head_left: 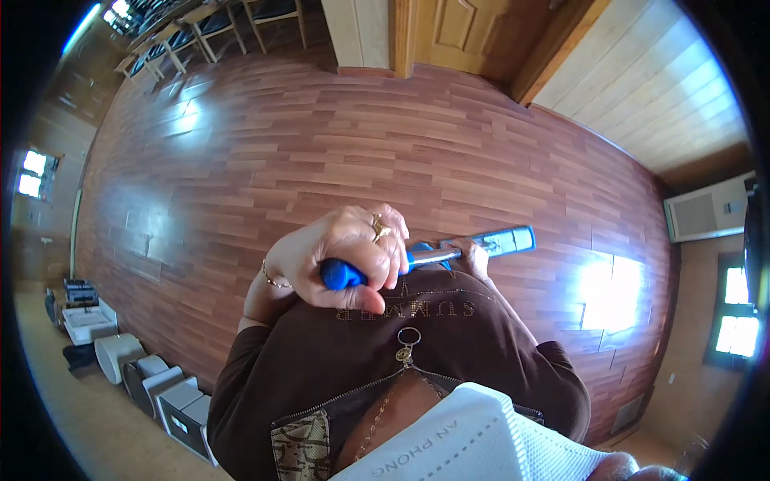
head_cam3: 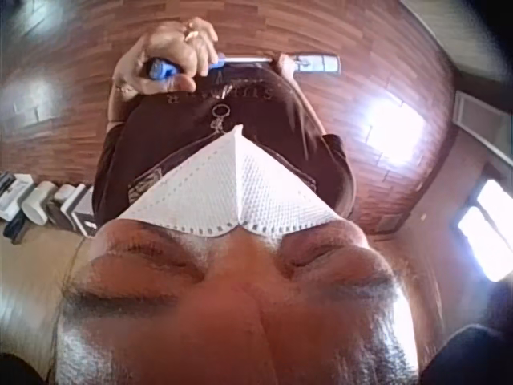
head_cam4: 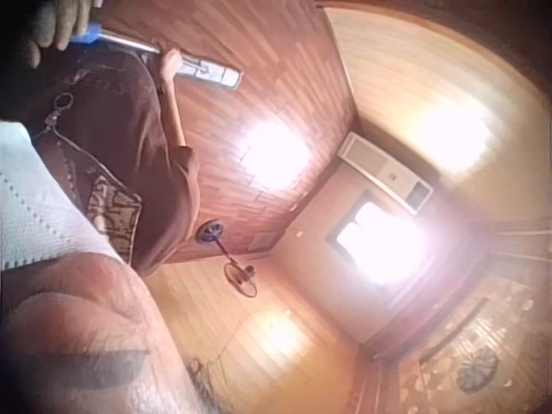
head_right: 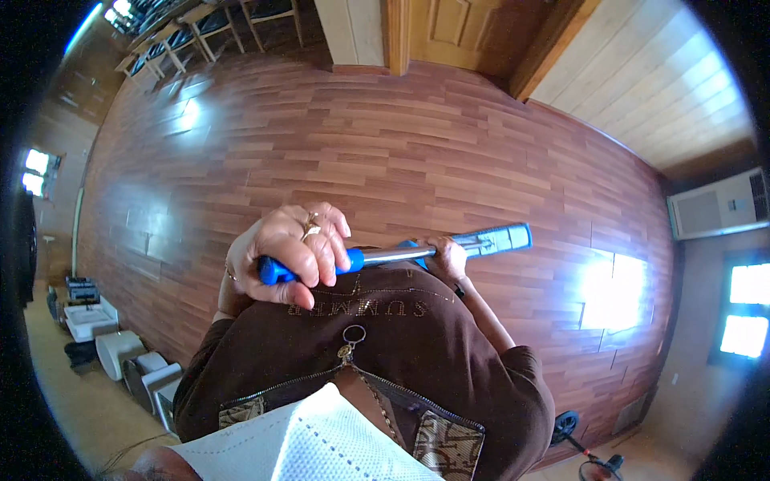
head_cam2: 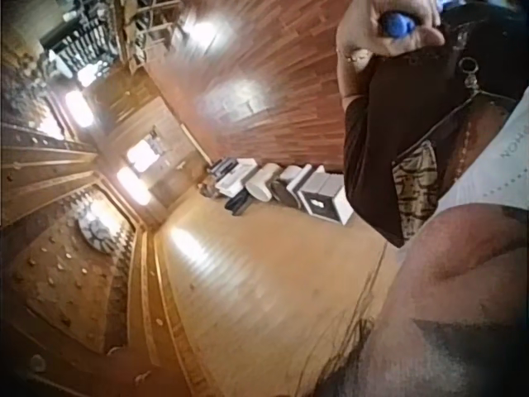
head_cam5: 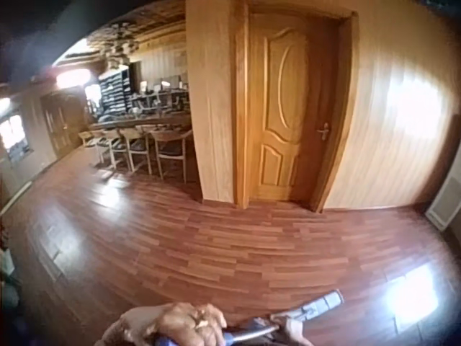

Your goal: The person cleans the wooden floor by moving a flat mop back and forth across the room.

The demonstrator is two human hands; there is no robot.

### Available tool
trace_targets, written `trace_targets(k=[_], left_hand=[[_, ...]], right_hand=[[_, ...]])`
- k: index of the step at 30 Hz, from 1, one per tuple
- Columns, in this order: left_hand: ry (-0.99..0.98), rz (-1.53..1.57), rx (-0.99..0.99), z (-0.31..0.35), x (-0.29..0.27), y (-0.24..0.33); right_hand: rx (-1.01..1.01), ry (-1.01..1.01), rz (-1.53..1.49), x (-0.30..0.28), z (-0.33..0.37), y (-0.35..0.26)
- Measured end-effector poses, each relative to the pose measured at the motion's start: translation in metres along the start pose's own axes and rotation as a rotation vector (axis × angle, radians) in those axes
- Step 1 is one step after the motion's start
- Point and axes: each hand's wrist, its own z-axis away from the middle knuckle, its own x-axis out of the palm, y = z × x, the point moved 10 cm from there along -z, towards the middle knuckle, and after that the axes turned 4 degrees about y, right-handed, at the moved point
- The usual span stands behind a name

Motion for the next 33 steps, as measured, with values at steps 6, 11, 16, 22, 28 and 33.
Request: trace_targets(k=[6,11,16,22,28,33], left_hand=[[0.055,0.043,-0.012,0.04,0.02,0.015],[0.39,-0.182,-0.117,0.065,0.0,0.02],[0.607,-0.508,-0.235,0.082,-0.003,-0.003],[0.797,-0.839,-0.224,0.105,-0.016,-0.026],[1.139,-1.121,-0.229,0.162,-0.038,-0.084],[1.253,-1.194,-0.341,0.173,-0.037,-0.099]], right_hand=[[-0.28,-0.084,0.047,0.041,-0.047,-0.03],[-0.682,-0.04,-0.151,0.065,-0.098,-0.086],[-0.498,-0.198,0.043,0.125,-0.155,-0.094],[-0.679,-0.101,-0.155,0.11,-0.168,-0.194],[-0.854,-0.198,-0.571,0.065,-0.106,-0.281],[-0.915,-0.125,-0.38,0.072,-0.096,-0.272]])
